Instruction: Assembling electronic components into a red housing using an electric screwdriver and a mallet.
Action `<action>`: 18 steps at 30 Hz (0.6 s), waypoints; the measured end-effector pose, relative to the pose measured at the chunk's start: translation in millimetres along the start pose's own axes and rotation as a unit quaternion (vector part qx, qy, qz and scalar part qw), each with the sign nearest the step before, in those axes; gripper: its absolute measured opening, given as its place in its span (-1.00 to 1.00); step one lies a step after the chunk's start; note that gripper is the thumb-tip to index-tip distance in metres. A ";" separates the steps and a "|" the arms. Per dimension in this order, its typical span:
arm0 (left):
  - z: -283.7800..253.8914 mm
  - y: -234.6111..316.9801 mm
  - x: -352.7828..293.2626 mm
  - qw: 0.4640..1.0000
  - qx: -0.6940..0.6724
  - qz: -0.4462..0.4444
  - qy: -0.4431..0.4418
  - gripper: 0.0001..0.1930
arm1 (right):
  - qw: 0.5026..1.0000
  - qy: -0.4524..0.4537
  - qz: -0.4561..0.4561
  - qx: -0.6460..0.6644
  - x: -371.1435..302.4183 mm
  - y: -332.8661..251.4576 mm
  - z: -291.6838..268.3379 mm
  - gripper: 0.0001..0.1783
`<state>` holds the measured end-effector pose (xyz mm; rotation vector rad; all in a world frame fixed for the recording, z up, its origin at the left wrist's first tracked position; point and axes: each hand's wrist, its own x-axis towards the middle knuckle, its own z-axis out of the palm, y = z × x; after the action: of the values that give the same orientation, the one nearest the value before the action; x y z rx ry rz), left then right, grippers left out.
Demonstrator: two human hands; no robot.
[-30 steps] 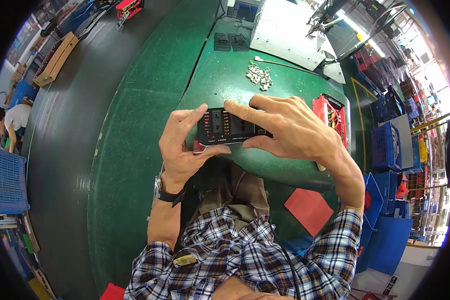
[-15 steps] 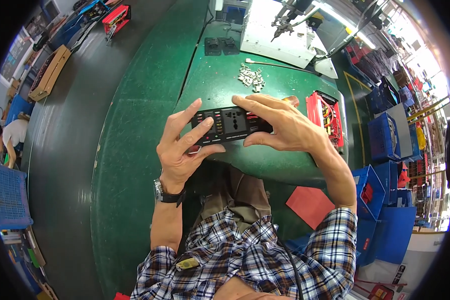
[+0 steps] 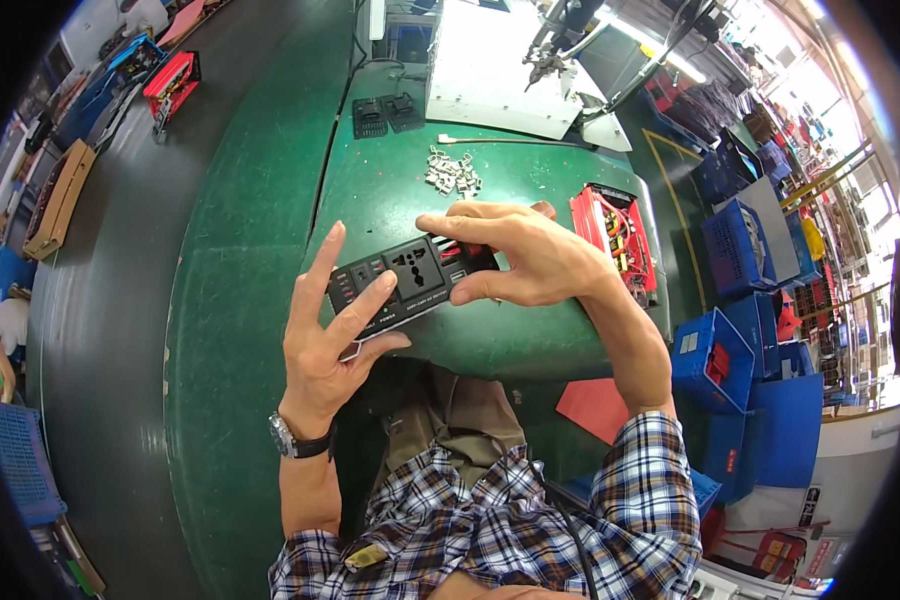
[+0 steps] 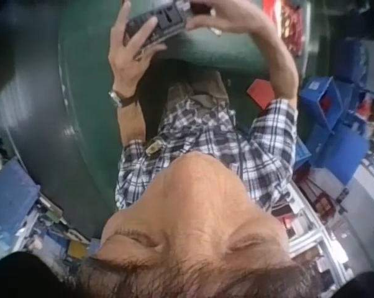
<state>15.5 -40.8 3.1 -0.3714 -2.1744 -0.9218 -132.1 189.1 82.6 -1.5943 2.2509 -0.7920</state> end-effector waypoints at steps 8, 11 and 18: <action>17.8 -14.4 1.3 0.993 -0.002 0.077 0.093 -0.51 | 0.999 -0.002 -0.029 0.015 6.5 8.8 -2.9 -0.10; 21.9 -16.8 4.2 0.990 -0.010 0.082 0.112 -0.58 | 1.000 -0.018 -0.007 0.014 8.8 6.1 -6.5 -0.10; 12.3 -2.0 3.8 0.995 -0.019 0.031 0.091 -0.66 | 0.980 0.170 -0.026 -0.095 12.1 21.8 -34.8 -0.11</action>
<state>5.5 -33.4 -1.0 -0.3574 -1.9716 -0.9270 -171.3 192.8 99.6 -1.7183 2.6007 -0.9524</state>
